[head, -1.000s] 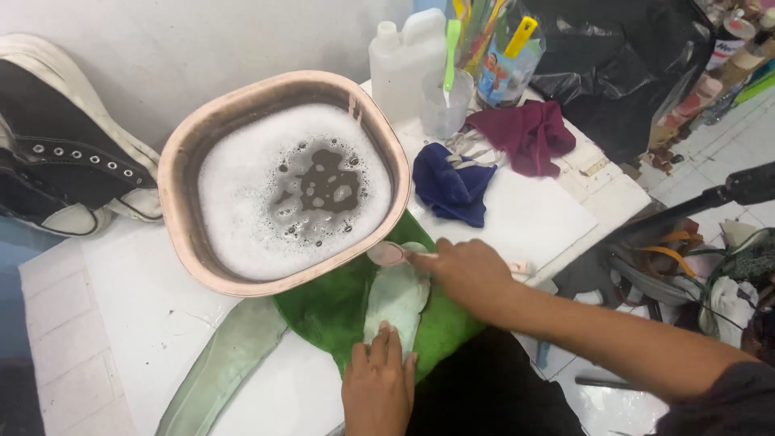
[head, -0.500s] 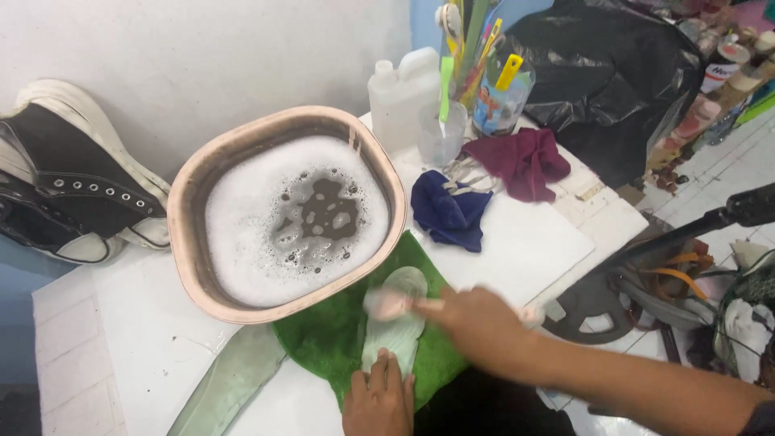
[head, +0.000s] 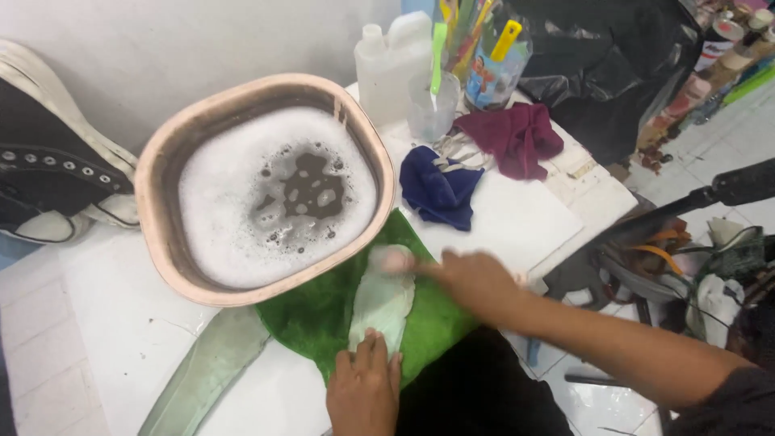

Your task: The person cleans two light green shoe insoles on a white table. They scrub the insoles with a pink brush dipped in soapy water, then wipe them with a blue cloth and a green cloth. The person repeats the scrubbing and wiping process for both insoles.

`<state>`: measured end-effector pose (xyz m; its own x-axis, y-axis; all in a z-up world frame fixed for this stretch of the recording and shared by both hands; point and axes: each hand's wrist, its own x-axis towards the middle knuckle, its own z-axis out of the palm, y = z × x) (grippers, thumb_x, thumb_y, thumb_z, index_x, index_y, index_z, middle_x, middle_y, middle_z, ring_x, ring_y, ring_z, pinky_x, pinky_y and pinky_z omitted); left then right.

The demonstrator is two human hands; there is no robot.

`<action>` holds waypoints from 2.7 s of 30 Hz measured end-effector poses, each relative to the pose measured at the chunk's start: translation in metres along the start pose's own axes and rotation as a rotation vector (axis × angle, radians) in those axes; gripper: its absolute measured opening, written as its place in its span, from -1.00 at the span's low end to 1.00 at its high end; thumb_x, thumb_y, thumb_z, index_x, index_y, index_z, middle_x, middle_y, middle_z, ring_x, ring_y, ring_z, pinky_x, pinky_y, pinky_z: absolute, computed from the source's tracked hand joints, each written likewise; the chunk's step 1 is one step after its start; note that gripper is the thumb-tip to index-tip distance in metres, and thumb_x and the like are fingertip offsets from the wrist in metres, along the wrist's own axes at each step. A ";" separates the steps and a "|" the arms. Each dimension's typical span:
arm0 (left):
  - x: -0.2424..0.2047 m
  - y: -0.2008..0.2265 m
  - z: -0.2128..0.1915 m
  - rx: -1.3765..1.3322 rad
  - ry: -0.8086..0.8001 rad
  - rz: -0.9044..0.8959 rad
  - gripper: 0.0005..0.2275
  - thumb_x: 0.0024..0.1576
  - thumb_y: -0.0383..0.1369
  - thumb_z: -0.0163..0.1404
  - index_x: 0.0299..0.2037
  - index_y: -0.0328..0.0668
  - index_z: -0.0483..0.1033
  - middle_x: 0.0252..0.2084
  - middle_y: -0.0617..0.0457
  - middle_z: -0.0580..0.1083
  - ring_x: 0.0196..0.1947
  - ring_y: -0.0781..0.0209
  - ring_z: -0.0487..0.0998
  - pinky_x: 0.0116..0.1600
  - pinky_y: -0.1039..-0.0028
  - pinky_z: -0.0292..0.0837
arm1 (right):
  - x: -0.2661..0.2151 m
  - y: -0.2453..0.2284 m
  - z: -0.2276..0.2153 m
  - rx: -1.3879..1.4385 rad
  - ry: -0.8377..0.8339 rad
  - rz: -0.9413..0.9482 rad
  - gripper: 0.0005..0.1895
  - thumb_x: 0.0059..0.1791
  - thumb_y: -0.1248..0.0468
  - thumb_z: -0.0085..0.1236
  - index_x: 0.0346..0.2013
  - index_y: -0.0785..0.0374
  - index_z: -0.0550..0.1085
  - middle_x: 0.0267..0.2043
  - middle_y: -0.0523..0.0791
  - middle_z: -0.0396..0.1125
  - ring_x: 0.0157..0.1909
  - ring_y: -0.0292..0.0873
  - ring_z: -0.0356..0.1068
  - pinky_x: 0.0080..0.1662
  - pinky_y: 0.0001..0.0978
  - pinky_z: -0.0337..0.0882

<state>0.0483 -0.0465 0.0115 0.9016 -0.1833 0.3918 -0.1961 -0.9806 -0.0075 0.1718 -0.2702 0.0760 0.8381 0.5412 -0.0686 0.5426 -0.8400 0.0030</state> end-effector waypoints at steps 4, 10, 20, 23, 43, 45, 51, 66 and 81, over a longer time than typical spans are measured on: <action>0.031 -0.021 -0.016 -0.105 -0.174 0.014 -0.57 0.09 0.06 0.13 0.07 0.10 0.48 -0.27 0.15 0.49 -0.37 0.03 0.46 -0.40 0.32 0.41 | -0.003 0.001 0.000 -0.047 0.160 0.054 -0.37 -0.02 0.27 0.03 0.33 -0.33 0.32 -0.48 -0.08 0.27 -0.70 0.03 0.29 -0.64 -0.05 0.21; 0.057 -0.027 -0.005 -0.030 -0.075 0.193 -0.71 0.14 -0.20 0.10 0.04 0.02 0.59 -0.10 0.10 0.45 -0.21 -0.02 0.37 -0.35 0.27 0.34 | 0.000 -0.009 -0.017 0.074 -0.137 0.107 -0.16 -0.02 0.47 0.06 0.44 -0.37 0.17 -0.50 -0.14 0.27 -0.72 -0.17 0.21 -0.69 -0.34 0.30; 0.063 -0.027 -0.009 0.016 -0.119 0.235 -0.72 0.15 -0.20 0.07 0.05 0.03 0.59 0.03 0.20 0.55 -0.18 -0.01 0.43 -0.15 0.17 0.33 | 0.012 0.009 -0.015 0.003 -0.017 -0.065 -0.21 -0.09 0.48 0.03 0.38 -0.23 0.28 -0.47 -0.05 0.32 -0.70 -0.04 0.30 -0.62 -0.12 0.30; 0.051 -0.026 -0.010 0.004 -0.091 0.210 -0.75 0.16 -0.22 0.05 0.02 0.06 0.62 0.08 0.23 0.55 -0.22 -0.01 0.42 -0.15 0.17 0.32 | -0.006 -0.003 0.002 -0.035 0.022 -0.081 -0.19 -0.11 0.46 0.05 0.38 -0.30 0.27 -0.46 -0.07 0.32 -0.69 0.01 0.31 -0.61 -0.06 0.28; 0.054 -0.025 -0.005 -0.042 -0.050 0.129 -0.73 0.14 -0.20 0.07 0.03 0.11 0.60 0.13 0.26 0.55 -0.21 0.00 0.42 -0.12 0.12 0.32 | 0.015 0.008 -0.035 -0.064 -0.115 0.017 -0.29 0.02 0.45 -0.04 0.39 -0.27 0.25 -0.62 -0.19 0.19 -0.76 -0.23 0.14 -0.70 -0.31 0.31; 0.053 -0.025 -0.010 -0.031 -0.083 0.137 -0.72 0.11 -0.18 0.11 0.03 0.13 0.60 0.10 0.31 0.55 -0.21 0.00 0.45 -0.12 0.10 0.36 | -0.003 -0.005 -0.022 0.016 -0.247 -0.122 -0.17 -0.11 0.53 0.02 0.36 -0.25 0.19 -0.37 -0.01 0.36 -0.71 -0.12 0.34 -0.65 -0.22 0.46; 0.053 -0.022 -0.012 0.004 -0.024 0.131 -0.71 0.12 -0.21 0.11 0.05 0.08 0.61 0.06 0.27 0.58 -0.25 0.01 0.45 -0.15 0.14 0.34 | 0.006 0.012 -0.031 0.027 -0.154 -0.050 -0.31 0.05 0.35 -0.03 0.40 -0.41 0.20 0.01 0.26 0.40 -0.80 -0.25 0.29 -0.78 -0.49 0.38; 0.056 -0.017 -0.021 -0.081 -0.075 0.095 -0.77 0.12 -0.32 0.06 -0.02 0.13 0.64 0.08 0.29 0.57 -0.26 -0.05 0.44 -0.15 0.09 0.32 | -0.043 0.009 -0.007 0.042 -0.196 -0.310 -0.13 -0.12 0.53 0.02 0.41 -0.22 0.18 -0.32 0.05 0.37 -0.60 0.04 0.38 -0.50 -0.04 0.44; 0.060 -0.008 -0.024 -0.033 -0.077 0.010 -0.57 -0.01 0.09 0.21 -0.03 0.10 0.65 0.03 0.32 0.60 -0.16 -0.02 0.51 -0.03 0.02 0.37 | -0.012 0.029 -0.049 0.024 -0.325 -0.158 -0.18 0.03 0.50 -0.07 0.46 -0.36 0.11 -0.43 -0.10 0.30 -0.60 -0.18 0.32 -0.52 -0.37 0.50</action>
<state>0.0944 -0.0479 0.0572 0.9263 -0.1994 0.3196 -0.2169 -0.9760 0.0196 0.1803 -0.2997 0.1262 0.6803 0.6267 -0.3799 0.6595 -0.7497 -0.0557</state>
